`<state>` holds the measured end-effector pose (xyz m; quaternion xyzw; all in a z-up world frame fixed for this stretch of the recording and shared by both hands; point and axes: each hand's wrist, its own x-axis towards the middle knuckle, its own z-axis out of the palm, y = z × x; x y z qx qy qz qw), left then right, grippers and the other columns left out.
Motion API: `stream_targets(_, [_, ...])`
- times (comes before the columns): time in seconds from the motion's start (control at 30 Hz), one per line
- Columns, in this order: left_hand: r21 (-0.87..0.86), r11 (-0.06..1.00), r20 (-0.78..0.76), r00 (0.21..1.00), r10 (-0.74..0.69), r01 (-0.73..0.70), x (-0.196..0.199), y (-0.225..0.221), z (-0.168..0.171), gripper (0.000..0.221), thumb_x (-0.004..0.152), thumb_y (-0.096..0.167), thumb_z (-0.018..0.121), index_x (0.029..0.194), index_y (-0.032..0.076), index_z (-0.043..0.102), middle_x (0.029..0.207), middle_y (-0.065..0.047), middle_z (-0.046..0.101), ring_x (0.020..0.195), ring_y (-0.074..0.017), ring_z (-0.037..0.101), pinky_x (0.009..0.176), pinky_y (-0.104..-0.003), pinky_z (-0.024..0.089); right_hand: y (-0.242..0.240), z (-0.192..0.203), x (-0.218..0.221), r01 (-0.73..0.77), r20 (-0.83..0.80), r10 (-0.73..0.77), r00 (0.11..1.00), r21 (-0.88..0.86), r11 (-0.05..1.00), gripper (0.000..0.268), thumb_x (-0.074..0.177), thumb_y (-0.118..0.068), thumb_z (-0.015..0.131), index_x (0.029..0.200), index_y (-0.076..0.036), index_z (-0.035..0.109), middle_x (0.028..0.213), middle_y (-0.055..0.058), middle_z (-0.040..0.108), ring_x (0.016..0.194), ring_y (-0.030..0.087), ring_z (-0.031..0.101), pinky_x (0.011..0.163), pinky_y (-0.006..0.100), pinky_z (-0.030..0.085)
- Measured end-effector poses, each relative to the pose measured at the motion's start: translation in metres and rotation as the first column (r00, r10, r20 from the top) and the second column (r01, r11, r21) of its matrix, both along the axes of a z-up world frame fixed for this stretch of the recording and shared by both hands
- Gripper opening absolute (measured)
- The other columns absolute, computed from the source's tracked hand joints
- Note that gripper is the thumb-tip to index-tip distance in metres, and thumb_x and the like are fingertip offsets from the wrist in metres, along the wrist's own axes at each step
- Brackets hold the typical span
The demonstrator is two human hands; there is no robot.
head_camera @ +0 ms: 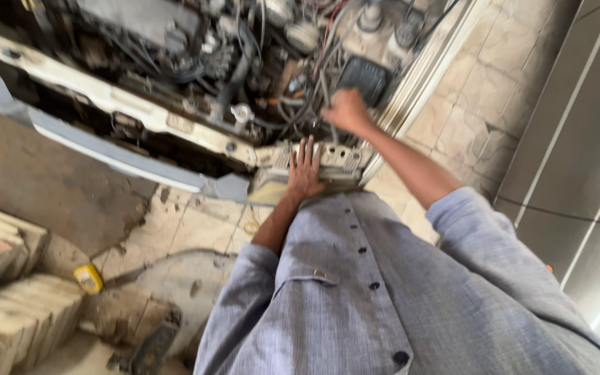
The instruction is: The person manipulates internal components of a car engine bay, using a metal tool to unscrew and reattach various parts while checking the fluid reservoir.
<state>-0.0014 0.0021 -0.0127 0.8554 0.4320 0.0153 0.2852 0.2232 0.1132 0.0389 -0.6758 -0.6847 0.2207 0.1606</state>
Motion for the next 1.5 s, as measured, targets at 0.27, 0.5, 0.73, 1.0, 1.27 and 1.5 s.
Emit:
stream_targets(0.27, [-0.025,1.000,0.015,1.000,-0.008,0.009,-0.002,0.003,0.012,0.127,0.072,0.053,0.086,0.165,0.017,0.007,0.171,-0.017,0.000,0.158,-0.0406,0.001,0.125,-0.063,0.013,-0.034,0.116,0.033,0.089,-0.181,-0.082,0.980,0.033,0.995,0.027,0.091,-0.017,0.086,0.076,0.002,0.074,0.065,0.010,0.065,0.054,0.018,0.062,0.051,0.030,0.046])
stream_targets(0.5, [-0.081,0.996,-0.022,0.999,-0.035,0.033,-0.001,0.005,0.017,0.127,0.074,0.053,0.085,0.165,0.016,0.005,0.171,-0.018,-0.003,0.158,-0.0401,-0.001,0.127,-0.061,0.009,-0.113,0.174,0.040,0.266,-0.442,-0.185,0.877,0.128,0.955,0.030,0.103,-0.005,0.077,0.076,0.003,0.068,0.078,0.011,0.071,0.074,0.015,0.073,0.057,0.027,0.047])
stream_targets(0.73, [-0.116,0.992,0.103,0.993,0.063,-0.051,0.002,0.010,0.005,0.114,0.078,0.044,0.084,0.159,0.005,0.014,0.166,-0.022,0.014,0.157,-0.0401,0.010,0.125,-0.062,0.013,-0.182,0.199,0.019,0.517,-0.842,-0.323,0.433,-0.061,0.853,0.011,0.101,0.006,0.065,0.093,0.011,0.069,0.095,0.020,0.072,0.080,0.024,0.074,0.072,0.036,0.062])
stream_targets(1.0, [-0.514,0.843,0.599,0.637,0.485,-0.159,-0.015,-0.020,-0.005,0.058,0.099,0.012,0.065,0.150,0.004,0.039,0.129,-0.015,0.074,0.108,-0.0300,0.075,0.093,-0.039,0.059,-0.226,0.177,0.022,0.535,-0.898,-0.399,0.188,-0.247,0.808,0.010,0.096,0.009,0.062,0.097,0.012,0.071,0.094,0.020,0.072,0.077,0.026,0.071,0.073,0.035,0.060])
stream_targets(1.27, [-0.994,-0.009,-0.010,-0.007,1.000,0.104,-0.034,-0.022,0.009,0.028,0.094,0.021,0.059,0.122,0.017,0.053,0.099,-0.003,0.074,0.087,-0.0216,0.074,0.072,-0.033,0.057,-0.231,0.148,0.043,0.334,-0.924,-0.343,0.170,-0.274,0.902,0.027,0.089,0.010,0.065,0.114,0.004,0.060,0.099,0.020,0.070,0.082,0.030,0.073,0.074,0.039,0.061])
stream_targets(1.5, [-0.988,0.154,0.155,0.046,0.987,0.025,0.001,-0.008,0.018,0.022,0.105,0.024,0.060,0.115,0.006,0.068,0.087,-0.006,0.074,0.076,-0.0171,0.071,0.070,-0.031,0.056,-0.233,0.149,0.082,0.315,-0.893,-0.430,0.130,-0.374,0.872,0.022,0.090,0.002,0.061,0.112,0.000,0.059,0.096,0.016,0.070,0.082,0.028,0.072,0.072,0.037,0.060])
